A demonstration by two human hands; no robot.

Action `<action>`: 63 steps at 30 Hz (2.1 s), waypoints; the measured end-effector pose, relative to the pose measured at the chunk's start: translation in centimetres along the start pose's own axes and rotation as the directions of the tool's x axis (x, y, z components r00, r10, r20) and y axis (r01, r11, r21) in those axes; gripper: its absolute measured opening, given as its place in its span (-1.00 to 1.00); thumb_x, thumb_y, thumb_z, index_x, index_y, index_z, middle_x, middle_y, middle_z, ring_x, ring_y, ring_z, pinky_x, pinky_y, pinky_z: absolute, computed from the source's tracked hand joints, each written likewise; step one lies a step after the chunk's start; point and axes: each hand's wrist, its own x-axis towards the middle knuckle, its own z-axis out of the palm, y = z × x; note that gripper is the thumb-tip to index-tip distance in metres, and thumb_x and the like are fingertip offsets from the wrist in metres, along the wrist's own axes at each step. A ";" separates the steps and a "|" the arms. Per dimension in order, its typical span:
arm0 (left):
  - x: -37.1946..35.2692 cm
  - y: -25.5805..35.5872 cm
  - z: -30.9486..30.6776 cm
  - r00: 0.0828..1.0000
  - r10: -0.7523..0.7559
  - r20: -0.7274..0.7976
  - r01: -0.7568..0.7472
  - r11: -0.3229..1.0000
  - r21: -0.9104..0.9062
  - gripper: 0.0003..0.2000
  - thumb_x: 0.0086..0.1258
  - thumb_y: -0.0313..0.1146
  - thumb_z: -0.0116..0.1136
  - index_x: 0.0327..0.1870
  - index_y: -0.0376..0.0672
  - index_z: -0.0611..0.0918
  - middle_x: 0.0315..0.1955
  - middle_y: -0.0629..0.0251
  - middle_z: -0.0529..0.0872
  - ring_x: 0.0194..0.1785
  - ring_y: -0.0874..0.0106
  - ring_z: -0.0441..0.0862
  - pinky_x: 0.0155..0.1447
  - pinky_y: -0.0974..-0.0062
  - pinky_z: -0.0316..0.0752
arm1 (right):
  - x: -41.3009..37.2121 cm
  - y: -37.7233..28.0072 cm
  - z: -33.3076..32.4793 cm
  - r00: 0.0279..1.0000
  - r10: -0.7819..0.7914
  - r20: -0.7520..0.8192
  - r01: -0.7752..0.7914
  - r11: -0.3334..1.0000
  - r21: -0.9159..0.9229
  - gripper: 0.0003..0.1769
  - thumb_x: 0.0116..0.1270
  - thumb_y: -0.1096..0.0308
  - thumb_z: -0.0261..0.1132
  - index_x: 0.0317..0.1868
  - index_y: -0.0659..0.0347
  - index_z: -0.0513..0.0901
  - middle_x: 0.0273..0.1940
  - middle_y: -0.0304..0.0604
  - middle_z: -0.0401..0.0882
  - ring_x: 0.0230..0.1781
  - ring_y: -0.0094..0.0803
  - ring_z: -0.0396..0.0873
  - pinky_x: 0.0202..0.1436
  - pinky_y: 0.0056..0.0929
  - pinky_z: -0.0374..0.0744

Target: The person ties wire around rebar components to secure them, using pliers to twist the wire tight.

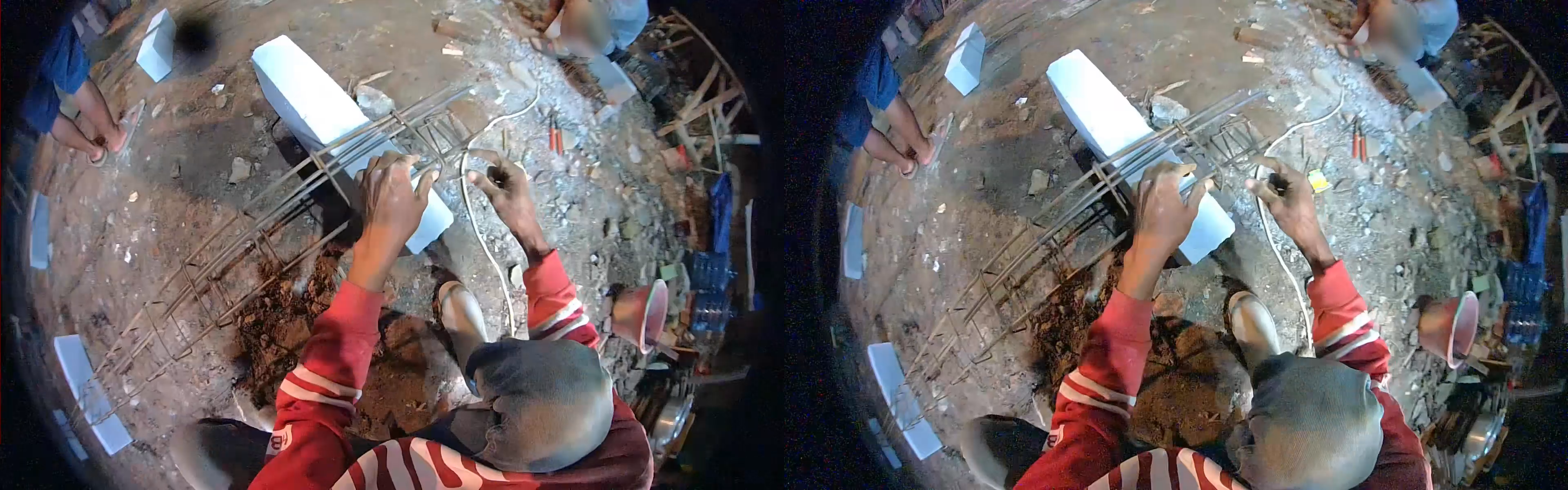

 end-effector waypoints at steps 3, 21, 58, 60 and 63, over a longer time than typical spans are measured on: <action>1.0 0.7 1.2 0.958 -0.156 0.241 0.134 0.985 0.106 -0.71 0.26 -0.18 0.34 -0.11 -0.15 0.72 -0.18 0.09 0.72 -0.01 0.05 0.59 0.08 0.04 0.42 | 3.5 3.7 1.8 0.989 -0.108 0.104 0.092 0.984 0.152 -0.48 0.30 0.18 0.43 0.21 0.19 0.59 -0.43 -0.34 0.50 -0.43 -0.58 0.34 -0.33 -0.48 0.39; 0.1 0.4 5.4 0.995 -0.044 -0.090 0.049 0.997 0.061 -0.77 -0.04 -0.38 0.55 -0.40 -0.17 0.71 -0.43 0.19 0.67 -0.29 0.19 0.59 -0.21 0.24 0.44 | 6.5 5.0 3.4 0.950 -0.095 0.298 0.008 0.960 0.281 -0.68 0.20 0.27 0.44 -0.10 0.26 0.68 -0.54 -0.25 0.40 -0.47 -0.47 0.34 -0.34 -0.42 0.38; 0.9 0.0 4.7 0.981 -0.194 -0.026 0.194 0.944 0.268 -0.81 0.25 -0.37 0.29 -0.15 -0.19 0.70 -0.27 0.07 0.71 -0.21 0.03 0.67 -0.12 0.15 0.54 | 3.5 9.2 7.6 0.516 0.163 0.841 -0.837 -0.113 0.535 -0.84 0.42 0.27 0.32 -0.07 0.08 0.60 -0.41 -0.42 0.49 -0.59 -0.68 0.35 -0.64 -0.70 0.28; 1.0 0.4 5.1 0.980 -0.181 -0.084 0.198 0.937 0.289 -0.84 0.28 -0.38 0.25 -0.17 -0.19 0.69 -0.29 0.08 0.72 -0.22 0.03 0.68 -0.12 0.14 0.54 | 3.0 6.8 6.1 0.576 0.292 0.764 -0.816 0.144 0.560 -0.84 0.41 0.27 0.33 -0.10 0.11 0.63 -0.43 -0.41 0.52 -0.59 -0.68 0.36 -0.64 -0.69 0.29; 1.4 0.9 5.1 0.941 -0.326 -0.085 0.336 0.924 0.181 -0.89 0.29 -0.42 0.22 -0.21 -0.19 0.67 -0.34 0.10 0.75 -0.29 0.04 0.70 -0.15 0.17 0.55 | 2.5 5.8 4.8 0.700 0.402 0.590 -0.709 0.486 0.511 -0.82 0.38 0.23 0.35 -0.16 0.16 0.70 -0.45 -0.38 0.58 -0.59 -0.68 0.40 -0.60 -0.66 0.32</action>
